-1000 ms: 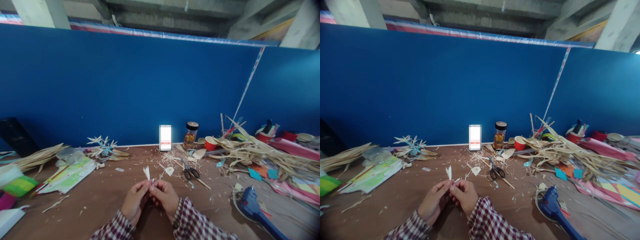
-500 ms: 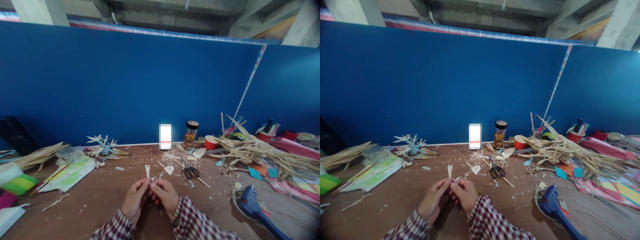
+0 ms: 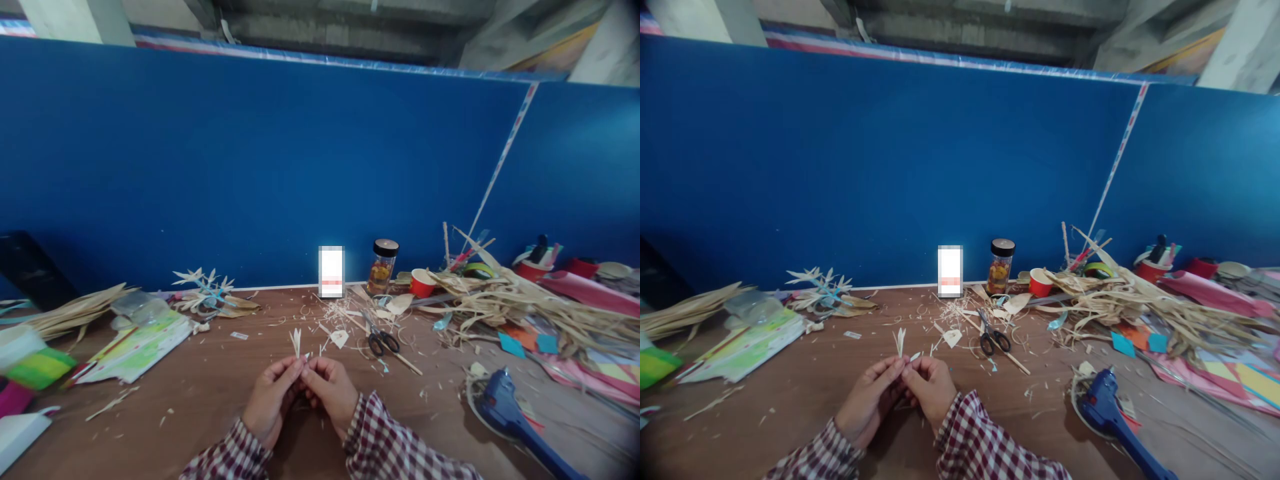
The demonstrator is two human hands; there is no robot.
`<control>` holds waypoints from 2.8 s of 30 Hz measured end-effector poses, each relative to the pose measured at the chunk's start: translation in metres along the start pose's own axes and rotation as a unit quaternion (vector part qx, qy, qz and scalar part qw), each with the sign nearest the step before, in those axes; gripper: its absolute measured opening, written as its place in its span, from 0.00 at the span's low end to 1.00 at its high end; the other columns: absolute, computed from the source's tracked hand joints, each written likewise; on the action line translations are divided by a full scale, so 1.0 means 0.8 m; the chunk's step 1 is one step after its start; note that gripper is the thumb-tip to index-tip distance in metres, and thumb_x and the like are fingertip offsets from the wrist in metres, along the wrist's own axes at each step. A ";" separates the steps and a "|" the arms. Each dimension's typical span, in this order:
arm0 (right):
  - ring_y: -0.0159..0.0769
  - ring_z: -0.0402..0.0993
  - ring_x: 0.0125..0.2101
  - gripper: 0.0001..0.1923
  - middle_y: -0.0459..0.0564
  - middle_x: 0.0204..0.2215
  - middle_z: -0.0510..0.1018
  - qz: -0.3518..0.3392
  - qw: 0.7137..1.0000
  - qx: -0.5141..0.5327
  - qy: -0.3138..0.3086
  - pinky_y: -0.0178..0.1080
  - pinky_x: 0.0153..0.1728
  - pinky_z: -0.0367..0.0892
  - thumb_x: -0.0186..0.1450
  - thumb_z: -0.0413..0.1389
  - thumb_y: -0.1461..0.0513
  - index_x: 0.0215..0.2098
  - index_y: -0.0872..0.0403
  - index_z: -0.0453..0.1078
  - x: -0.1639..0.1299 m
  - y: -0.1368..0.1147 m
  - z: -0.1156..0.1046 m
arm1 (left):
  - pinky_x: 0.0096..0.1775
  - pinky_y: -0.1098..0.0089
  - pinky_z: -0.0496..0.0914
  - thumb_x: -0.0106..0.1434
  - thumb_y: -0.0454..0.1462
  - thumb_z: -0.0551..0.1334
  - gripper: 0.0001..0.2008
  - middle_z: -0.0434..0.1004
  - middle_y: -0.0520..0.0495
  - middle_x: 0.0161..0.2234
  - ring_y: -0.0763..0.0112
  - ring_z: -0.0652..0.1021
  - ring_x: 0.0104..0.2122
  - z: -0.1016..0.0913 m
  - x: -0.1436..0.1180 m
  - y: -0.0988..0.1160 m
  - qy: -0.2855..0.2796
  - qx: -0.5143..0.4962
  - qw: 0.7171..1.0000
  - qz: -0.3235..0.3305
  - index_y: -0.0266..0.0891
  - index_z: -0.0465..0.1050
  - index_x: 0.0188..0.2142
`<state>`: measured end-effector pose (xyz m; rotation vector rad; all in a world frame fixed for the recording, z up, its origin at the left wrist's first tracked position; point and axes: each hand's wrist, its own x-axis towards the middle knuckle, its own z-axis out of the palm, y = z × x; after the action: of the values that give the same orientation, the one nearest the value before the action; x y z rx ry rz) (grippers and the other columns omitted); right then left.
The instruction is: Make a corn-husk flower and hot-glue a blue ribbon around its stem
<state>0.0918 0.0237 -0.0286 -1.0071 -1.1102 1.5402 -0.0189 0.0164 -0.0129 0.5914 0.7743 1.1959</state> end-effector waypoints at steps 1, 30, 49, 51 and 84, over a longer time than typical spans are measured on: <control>0.22 0.59 0.15 0.19 0.42 0.16 0.67 0.002 1.000 0.002 -0.002 0.26 0.13 0.53 0.50 0.58 0.50 0.24 0.59 0.65 0.000 -0.001 0.000 | 0.27 0.74 0.67 0.48 0.36 0.66 0.07 0.73 0.49 0.20 0.75 0.72 0.22 0.000 0.000 0.000 0.002 0.002 1.000 -0.001 0.33 0.75 0.27; 0.22 0.57 0.14 0.18 0.41 0.14 0.66 -0.005 1.000 -0.008 0.019 0.26 0.13 0.53 0.49 0.58 0.51 0.23 0.58 0.64 -0.001 -0.001 0.003 | 0.27 0.75 0.68 0.48 0.36 0.65 0.06 0.71 0.51 0.20 0.76 0.71 0.22 0.002 -0.001 0.001 0.006 0.031 0.999 0.004 0.34 0.75 0.26; 0.21 0.56 0.13 0.18 0.40 0.12 0.64 0.018 0.999 0.026 0.037 0.26 0.13 0.51 0.48 0.59 0.51 0.23 0.58 0.65 -0.004 -0.009 0.006 | 0.27 0.73 0.69 0.45 0.35 0.67 0.10 0.75 0.47 0.23 0.74 0.73 0.23 0.002 0.000 0.000 0.016 0.013 1.000 0.007 0.33 0.75 0.29; 0.21 0.56 0.13 0.17 0.40 0.12 0.64 0.015 0.999 0.020 0.034 0.26 0.13 0.51 0.49 0.58 0.51 0.23 0.58 0.65 -0.005 -0.009 0.006 | 0.27 0.74 0.69 0.46 0.35 0.67 0.08 0.75 0.48 0.23 0.74 0.73 0.23 0.001 0.000 -0.001 0.016 0.008 1.000 0.006 0.33 0.75 0.28; 0.21 0.56 0.14 0.15 0.39 0.14 0.65 -0.033 0.998 -0.043 -0.019 0.26 0.14 0.53 0.53 0.57 0.54 0.27 0.59 0.65 0.001 0.008 -0.002 | 0.26 0.74 0.69 0.48 0.34 0.66 0.07 0.73 0.50 0.24 0.76 0.72 0.22 -0.008 0.007 0.000 0.043 -0.035 0.998 0.014 0.34 0.72 0.28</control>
<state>0.0918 0.0242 -0.0355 -0.9918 -1.2325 1.4748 -0.0227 0.0217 -0.0181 0.4963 0.7954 1.2751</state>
